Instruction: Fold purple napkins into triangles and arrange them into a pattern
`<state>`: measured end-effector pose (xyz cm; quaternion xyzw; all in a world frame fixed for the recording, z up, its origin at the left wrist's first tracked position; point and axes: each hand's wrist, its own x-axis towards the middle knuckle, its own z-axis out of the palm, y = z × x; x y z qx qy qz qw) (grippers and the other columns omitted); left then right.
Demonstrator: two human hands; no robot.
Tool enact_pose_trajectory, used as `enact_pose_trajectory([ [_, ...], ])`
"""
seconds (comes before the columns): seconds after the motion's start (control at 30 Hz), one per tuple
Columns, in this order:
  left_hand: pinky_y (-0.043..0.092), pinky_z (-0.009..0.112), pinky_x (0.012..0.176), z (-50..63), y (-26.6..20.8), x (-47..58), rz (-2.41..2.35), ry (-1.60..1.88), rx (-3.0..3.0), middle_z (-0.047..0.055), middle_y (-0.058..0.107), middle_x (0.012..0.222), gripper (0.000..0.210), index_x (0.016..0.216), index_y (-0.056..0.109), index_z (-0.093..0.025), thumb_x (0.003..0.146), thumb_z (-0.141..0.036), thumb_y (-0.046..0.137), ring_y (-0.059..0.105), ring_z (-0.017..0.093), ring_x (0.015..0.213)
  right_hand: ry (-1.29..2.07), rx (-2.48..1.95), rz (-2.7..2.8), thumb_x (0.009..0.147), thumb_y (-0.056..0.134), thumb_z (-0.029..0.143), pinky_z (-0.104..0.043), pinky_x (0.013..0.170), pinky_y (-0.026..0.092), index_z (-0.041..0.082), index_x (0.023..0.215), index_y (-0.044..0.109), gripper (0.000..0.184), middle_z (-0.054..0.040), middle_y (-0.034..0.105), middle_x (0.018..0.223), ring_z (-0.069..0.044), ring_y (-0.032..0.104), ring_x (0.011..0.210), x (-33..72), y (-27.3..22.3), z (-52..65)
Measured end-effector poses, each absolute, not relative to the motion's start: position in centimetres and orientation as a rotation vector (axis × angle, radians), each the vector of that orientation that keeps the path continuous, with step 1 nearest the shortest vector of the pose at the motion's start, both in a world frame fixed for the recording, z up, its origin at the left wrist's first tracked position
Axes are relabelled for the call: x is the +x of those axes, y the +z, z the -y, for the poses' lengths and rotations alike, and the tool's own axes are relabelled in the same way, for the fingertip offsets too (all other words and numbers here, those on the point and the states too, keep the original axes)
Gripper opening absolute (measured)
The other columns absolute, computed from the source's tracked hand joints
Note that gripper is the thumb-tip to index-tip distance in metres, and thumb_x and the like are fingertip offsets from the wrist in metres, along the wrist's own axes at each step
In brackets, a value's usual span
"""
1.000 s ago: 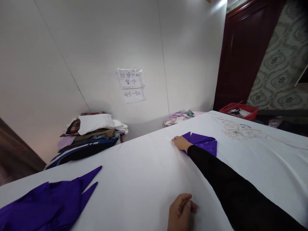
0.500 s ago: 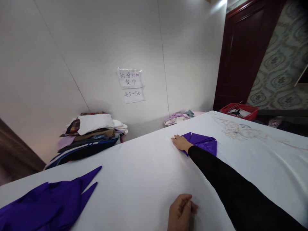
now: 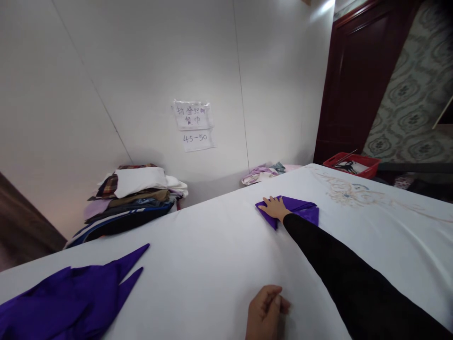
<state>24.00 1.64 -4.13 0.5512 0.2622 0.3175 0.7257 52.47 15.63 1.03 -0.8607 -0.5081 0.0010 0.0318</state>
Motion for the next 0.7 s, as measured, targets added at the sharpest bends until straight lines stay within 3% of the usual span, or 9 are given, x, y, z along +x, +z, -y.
enact_pose_trajectory([
  [0.13,0.047,0.027,0.064,-1.7,-4.1,24.0,-0.58,0.686,1.231,0.004,0.066,0.064,0.043,0.083,0.062,-0.016,0.069,-0.057,0.06,0.059,0.015,0.062,-0.079,-2.596,1.618,0.087,0.026,0.058,-0.057,0.098,0.011,0.013,0.135,0.034,0.066,-0.0227,0.035,0.137,-0.035,0.03,0.125,51.3,2.0,-15.0],
  [0.33,0.048,0.029,0.065,-1.6,-3.5,23.8,-0.574,0.68,1.243,0.006,0.066,0.068,0.043,0.085,0.063,-0.016,0.07,-0.055,0.06,0.061,0.017,0.064,-0.198,-2.33,1.961,0.087,0.036,0.048,-0.048,0.105,0.003,0.019,0.137,0.033,0.057,-0.0129,0.032,0.142,-0.027,0.022,0.131,47.0,1.2,-10.6],
  [0.5,0.048,0.03,0.068,-1.9,-2.7,23.5,-0.54,0.634,1.283,0.006,0.067,0.07,0.038,0.087,0.062,-0.015,0.072,-0.051,0.06,0.061,0.017,0.066,-0.326,-2.208,2.088,0.087,0.034,0.023,-0.05,0.105,0.005,0.018,0.134,0.038,0.047,-0.0124,0.039,0.138,-0.027,0.025,0.13,45.6,-0.5,-7.3],
  [0.7,0.049,0.03,0.068,-2.0,-2.3,23.3,-0.545,0.626,1.28,0.005,0.067,0.071,0.037,0.087,0.062,-0.015,0.072,-0.049,0.061,0.061,0.017,0.068,-0.295,-2.284,2.039,0.089,0.032,0.022,-0.049,0.105,0.011,0.016,0.131,0.042,0.044,-0.0135,0.04,0.138,-0.027,0.029,0.128,45.9,-0.3,-6.9],
])
